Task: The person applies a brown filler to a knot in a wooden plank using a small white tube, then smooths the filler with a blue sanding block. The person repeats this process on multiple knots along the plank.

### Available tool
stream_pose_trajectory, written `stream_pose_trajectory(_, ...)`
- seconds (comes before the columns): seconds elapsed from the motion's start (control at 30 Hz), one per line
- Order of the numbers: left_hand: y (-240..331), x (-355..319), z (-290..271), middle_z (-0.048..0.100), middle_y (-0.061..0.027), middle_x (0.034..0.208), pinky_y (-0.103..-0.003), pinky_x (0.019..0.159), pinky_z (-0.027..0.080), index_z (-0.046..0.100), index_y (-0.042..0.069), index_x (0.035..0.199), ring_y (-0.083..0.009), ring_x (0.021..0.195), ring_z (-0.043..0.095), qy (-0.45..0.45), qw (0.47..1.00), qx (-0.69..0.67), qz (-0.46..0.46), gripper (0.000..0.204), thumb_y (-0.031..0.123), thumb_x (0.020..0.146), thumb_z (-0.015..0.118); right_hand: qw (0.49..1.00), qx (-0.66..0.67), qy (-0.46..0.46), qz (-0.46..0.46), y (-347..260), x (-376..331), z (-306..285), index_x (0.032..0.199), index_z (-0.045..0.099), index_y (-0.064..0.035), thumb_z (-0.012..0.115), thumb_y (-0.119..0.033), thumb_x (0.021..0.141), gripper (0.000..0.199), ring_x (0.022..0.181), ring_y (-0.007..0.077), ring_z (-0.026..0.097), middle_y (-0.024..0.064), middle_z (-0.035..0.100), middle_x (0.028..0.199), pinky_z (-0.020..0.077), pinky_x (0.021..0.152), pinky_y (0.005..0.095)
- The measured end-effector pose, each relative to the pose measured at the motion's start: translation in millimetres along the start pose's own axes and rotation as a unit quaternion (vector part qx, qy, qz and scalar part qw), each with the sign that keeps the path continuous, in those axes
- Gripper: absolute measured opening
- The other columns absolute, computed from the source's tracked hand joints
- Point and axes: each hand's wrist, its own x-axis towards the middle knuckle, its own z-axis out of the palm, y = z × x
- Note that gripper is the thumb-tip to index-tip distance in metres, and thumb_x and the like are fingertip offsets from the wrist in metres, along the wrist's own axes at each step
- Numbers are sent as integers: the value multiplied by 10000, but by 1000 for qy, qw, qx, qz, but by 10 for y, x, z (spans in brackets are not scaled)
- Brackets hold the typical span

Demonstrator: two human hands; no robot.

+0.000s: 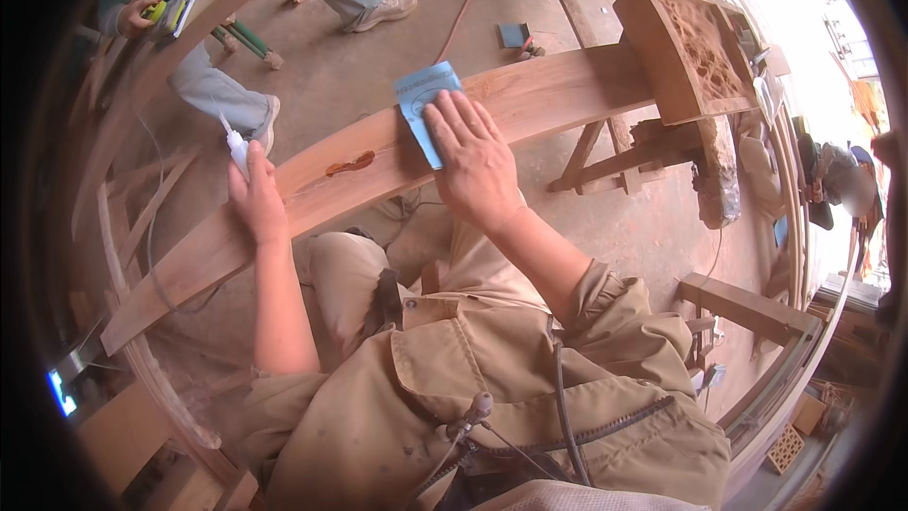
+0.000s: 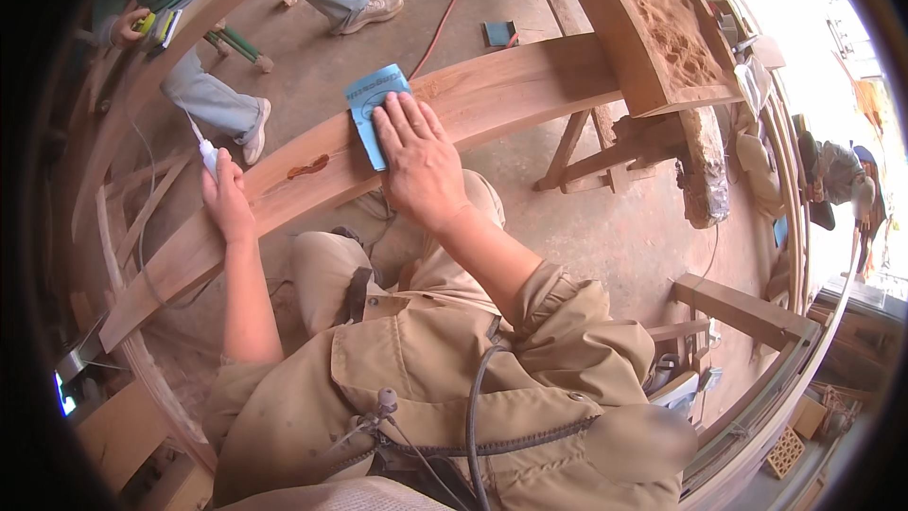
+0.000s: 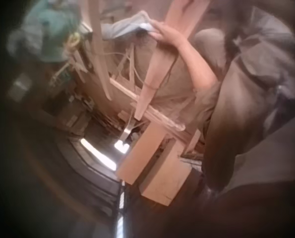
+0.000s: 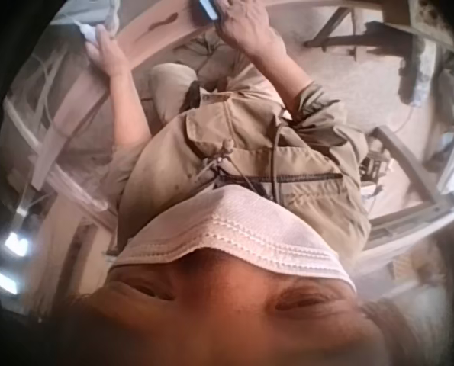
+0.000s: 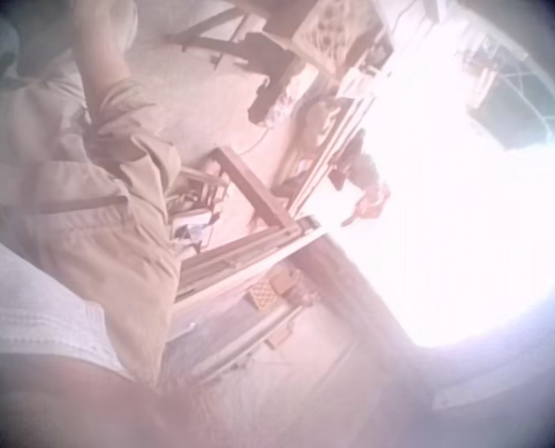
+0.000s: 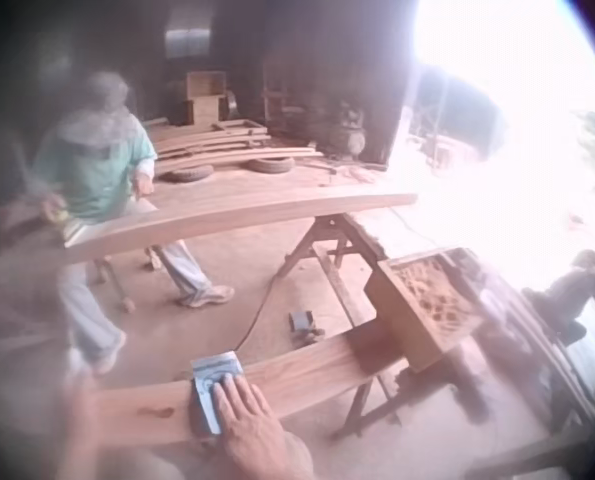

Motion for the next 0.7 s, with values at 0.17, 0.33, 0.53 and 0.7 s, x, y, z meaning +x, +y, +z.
stream_pose_trajectory(0.17,46,-29,18,396,64,679,-200,523,262,490,97,847,-33,598,328,-3,1000,6,-12,224,277,944,582,998,13,-31,-54,-5,-35,3,1348,470,-21,499,-141,803,559,1366,268,356,145,434,1435,212,1161,411)
stream_pose_trajectory(0.33,30,-15,-18,404,55,689,-206,524,279,483,86,830,-41,597,340,0,1000,23,-4,248,285,942,580,994,17,-58,-95,135,-83,-174,1335,486,-27,506,-121,797,547,1355,260,379,132,459,1420,219,1159,414)
stream_pose_trajectory(0.53,1,-19,-11,423,38,709,-217,534,311,471,67,799,-51,605,365,-6,1000,7,4,301,313,939,573,994,-48,92,37,707,-91,-472,1309,529,-71,545,-92,829,481,1305,260,447,127,517,1366,275,1129,406)
stream_pose_trajectory(0.7,-21,-15,-23,417,38,712,-220,537,307,464,67,798,-52,610,362,2,1000,11,0,306,316,942,569,994,-51,94,14,613,19,-430,1295,533,-65,571,-81,809,487,1294,257,458,120,539,1341,303,1113,403)
